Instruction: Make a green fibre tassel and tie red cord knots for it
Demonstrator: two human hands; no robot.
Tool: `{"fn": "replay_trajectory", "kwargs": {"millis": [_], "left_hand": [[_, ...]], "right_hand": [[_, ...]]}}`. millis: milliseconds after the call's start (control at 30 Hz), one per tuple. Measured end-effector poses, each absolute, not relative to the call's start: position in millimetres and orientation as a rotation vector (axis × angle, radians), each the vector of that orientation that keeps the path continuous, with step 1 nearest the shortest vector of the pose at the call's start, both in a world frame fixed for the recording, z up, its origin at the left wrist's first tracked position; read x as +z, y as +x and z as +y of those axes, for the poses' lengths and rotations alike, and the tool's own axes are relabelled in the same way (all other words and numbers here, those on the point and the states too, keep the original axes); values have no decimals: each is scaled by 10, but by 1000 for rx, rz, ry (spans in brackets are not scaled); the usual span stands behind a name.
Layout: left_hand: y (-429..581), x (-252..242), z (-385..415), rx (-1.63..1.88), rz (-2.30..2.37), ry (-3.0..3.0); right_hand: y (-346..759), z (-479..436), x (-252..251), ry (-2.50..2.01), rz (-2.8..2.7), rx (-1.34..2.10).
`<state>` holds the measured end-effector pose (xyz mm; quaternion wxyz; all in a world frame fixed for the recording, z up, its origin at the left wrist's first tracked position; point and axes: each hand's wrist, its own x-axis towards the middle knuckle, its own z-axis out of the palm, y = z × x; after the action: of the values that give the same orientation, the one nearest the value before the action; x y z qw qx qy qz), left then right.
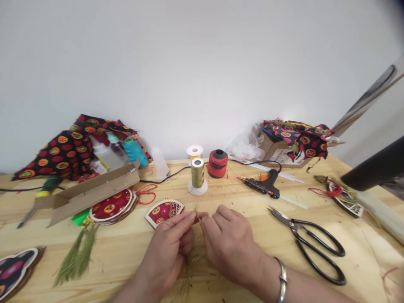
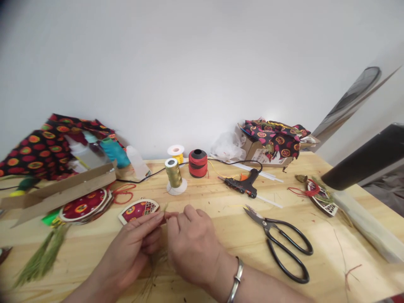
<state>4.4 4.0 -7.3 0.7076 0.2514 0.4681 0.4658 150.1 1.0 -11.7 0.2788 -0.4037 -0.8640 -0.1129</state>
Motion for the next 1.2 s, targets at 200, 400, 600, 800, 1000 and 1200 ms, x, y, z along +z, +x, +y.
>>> {"fn": "replay_trajectory", "kwargs": {"millis": [200,400,600,800,1000,1200], "left_hand": [[29,-86,47,1013,1001,537],[27,-94,59,1044,977,490],[39,-44,63,1095,1001,451],[41,-40,67,1093,998,479],[46,-21,52,1061,978,508],[42,-18,51,1090,1034,571]], "right_hand": [[1504,-8,-135,-1058,-2391,-293],[1497,-12,-118,-1051,-2400,-294],[1509,-12,-132,-1055,-2429,-254],[1511,-1,-140,-1044,-2455,-250],[1516,2,-145,-1035,-2479,-244],[1539,11,-28,-1087,-2405,14]]}}
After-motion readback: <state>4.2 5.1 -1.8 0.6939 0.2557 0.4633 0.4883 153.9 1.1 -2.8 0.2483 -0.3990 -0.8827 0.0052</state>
